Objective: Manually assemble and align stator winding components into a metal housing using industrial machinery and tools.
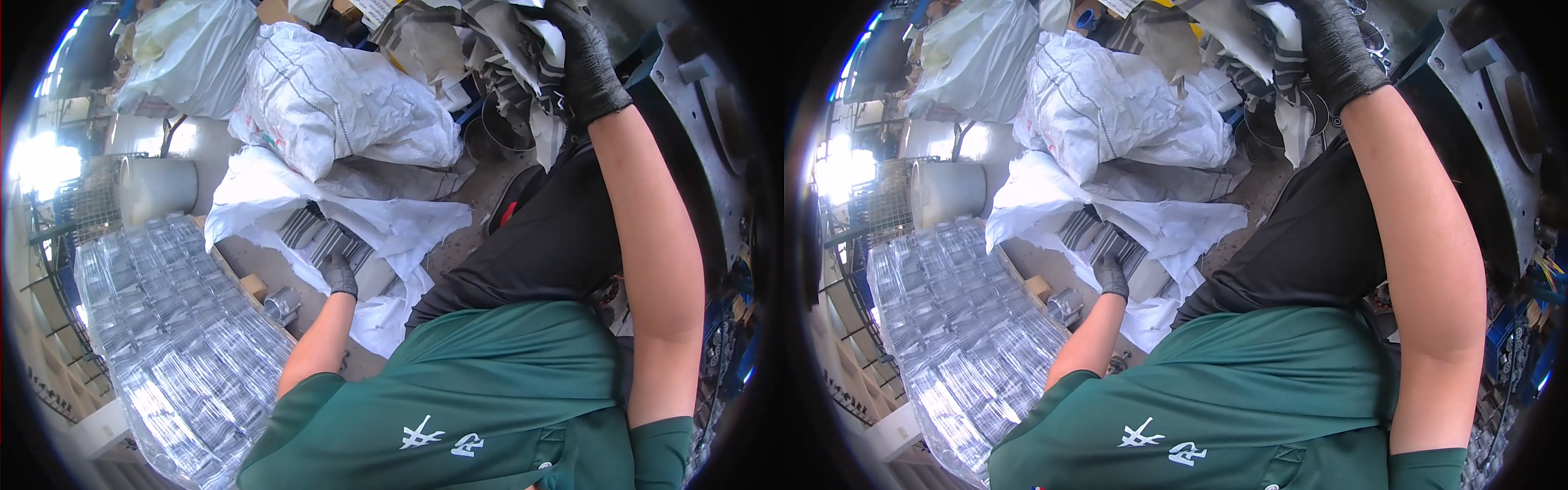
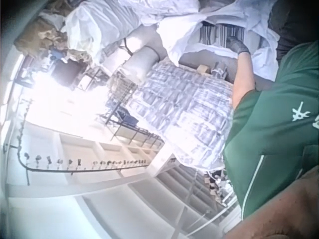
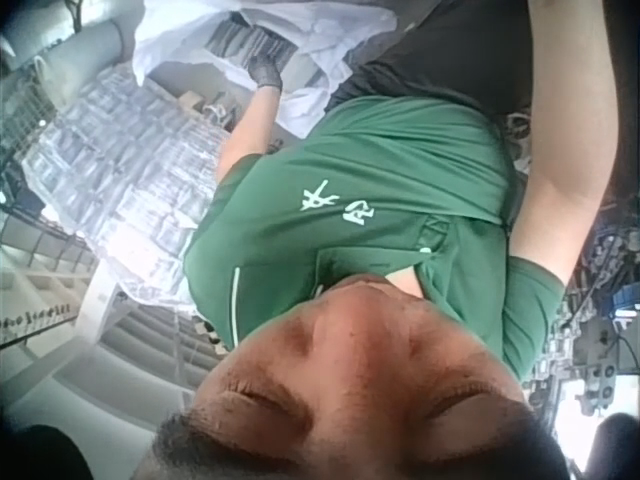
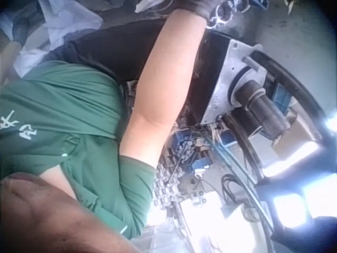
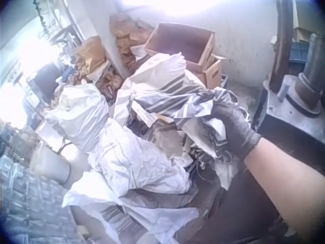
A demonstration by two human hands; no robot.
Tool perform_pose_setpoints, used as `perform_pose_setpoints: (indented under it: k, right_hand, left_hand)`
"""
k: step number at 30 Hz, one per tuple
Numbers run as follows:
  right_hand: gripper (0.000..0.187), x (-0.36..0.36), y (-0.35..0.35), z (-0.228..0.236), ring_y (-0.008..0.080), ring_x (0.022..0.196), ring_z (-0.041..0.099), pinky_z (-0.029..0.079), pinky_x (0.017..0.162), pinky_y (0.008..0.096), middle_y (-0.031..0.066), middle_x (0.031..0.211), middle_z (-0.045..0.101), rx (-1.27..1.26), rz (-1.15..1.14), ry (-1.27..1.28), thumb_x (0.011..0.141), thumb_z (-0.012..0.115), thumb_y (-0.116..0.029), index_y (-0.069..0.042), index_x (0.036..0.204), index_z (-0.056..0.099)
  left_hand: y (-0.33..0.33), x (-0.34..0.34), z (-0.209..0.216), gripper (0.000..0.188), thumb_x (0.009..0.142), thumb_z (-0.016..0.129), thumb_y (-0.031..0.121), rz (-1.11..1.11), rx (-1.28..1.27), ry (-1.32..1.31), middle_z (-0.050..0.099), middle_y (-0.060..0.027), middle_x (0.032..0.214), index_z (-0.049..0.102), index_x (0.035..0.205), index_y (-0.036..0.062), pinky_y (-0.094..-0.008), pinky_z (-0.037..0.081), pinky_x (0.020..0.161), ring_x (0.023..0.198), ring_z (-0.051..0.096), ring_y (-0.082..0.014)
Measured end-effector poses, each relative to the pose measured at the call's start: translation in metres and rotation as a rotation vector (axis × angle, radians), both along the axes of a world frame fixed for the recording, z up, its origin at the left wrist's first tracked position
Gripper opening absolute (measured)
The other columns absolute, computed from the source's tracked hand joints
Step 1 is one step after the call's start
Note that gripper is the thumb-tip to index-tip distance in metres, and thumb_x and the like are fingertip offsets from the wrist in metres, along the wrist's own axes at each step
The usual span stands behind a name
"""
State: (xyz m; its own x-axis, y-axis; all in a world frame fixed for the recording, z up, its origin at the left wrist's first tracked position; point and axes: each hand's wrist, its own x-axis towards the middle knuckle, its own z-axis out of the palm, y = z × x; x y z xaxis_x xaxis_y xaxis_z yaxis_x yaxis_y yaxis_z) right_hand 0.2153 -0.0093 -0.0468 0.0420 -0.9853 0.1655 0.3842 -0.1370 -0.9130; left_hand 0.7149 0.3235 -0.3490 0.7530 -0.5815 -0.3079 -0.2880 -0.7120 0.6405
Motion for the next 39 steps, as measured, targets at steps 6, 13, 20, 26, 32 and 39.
perform_pose_setpoints:
  k: [6,13,20,26,32,39]
  right_hand:
    - [0.030,-0.020,-0.004,-0.021,0.0155,0.097,0.070,0.059,0.088,0.0319,0.0050,0.109,0.071,0.124,0.306,-0.366,0.098,0.066,-0.021,-0.007,0.124,0.065]
    - [0.033,-0.028,0.006,0.023,0.0197,0.098,0.072,0.062,0.085,0.0360,0.0067,0.109,0.072,0.058,0.099,-0.481,0.095,0.067,-0.023,-0.010,0.125,0.067]
    - [0.043,-0.077,-0.002,0.004,0.0276,0.106,0.072,0.060,0.094,0.0431,0.0099,0.117,0.073,-0.040,0.255,-0.791,0.102,0.057,-0.041,-0.009,0.130,0.067]
    - [0.054,-0.080,0.001,0.002,0.0297,0.120,0.066,0.054,0.105,0.0455,0.0129,0.132,0.067,-0.078,0.195,-0.779,0.104,0.053,-0.050,-0.014,0.143,0.059]
    - [0.047,-0.064,0.003,0.003,0.0235,0.118,0.067,0.053,0.107,0.0399,0.0107,0.134,0.066,-0.110,0.188,-0.479,0.095,0.058,-0.017,-0.009,0.142,0.059]
    - [0.045,-0.069,-0.014,-0.026,0.0299,0.109,0.068,0.056,0.097,0.0412,0.0143,0.122,0.067,-0.750,-0.125,1.078,0.084,0.062,-0.004,-0.002,0.128,0.063]
  left_hand:
    - [-0.016,-0.069,0.022,0.057,0.080,0.075,0.040,-0.918,0.423,-0.376,0.053,-0.0216,0.145,0.069,0.126,0.0063,-0.0521,0.041,0.116,0.128,0.056,-0.0446]
    - [-0.052,-0.123,0.013,0.046,0.094,0.055,0.025,-1.974,0.966,-0.452,0.062,-0.0245,0.142,0.070,0.133,0.0077,-0.0468,0.043,0.115,0.134,0.059,-0.0364]
    - [-0.062,-0.088,0.065,0.061,0.074,0.084,0.030,-1.867,1.243,-0.088,0.072,-0.0208,0.124,0.070,0.125,0.0001,-0.0440,0.052,0.104,0.122,0.066,-0.0357]
    - [-0.129,-0.107,0.222,0.057,0.079,0.082,0.022,-1.382,0.890,0.233,0.065,-0.0163,0.140,0.068,0.133,0.0069,-0.0392,0.046,0.110,0.124,0.063,-0.0318]
    - [-0.193,-0.151,0.337,0.069,0.081,0.086,0.011,-0.865,0.074,0.633,0.070,-0.0096,0.126,0.057,0.142,-0.0028,-0.0356,0.053,0.102,0.114,0.066,-0.0204]
    - [-0.280,-0.242,0.334,0.058,0.081,0.083,0.010,-0.816,-0.700,0.820,0.071,-0.0096,0.122,0.063,0.134,0.0008,-0.0377,0.053,0.102,0.111,0.068,-0.0229]
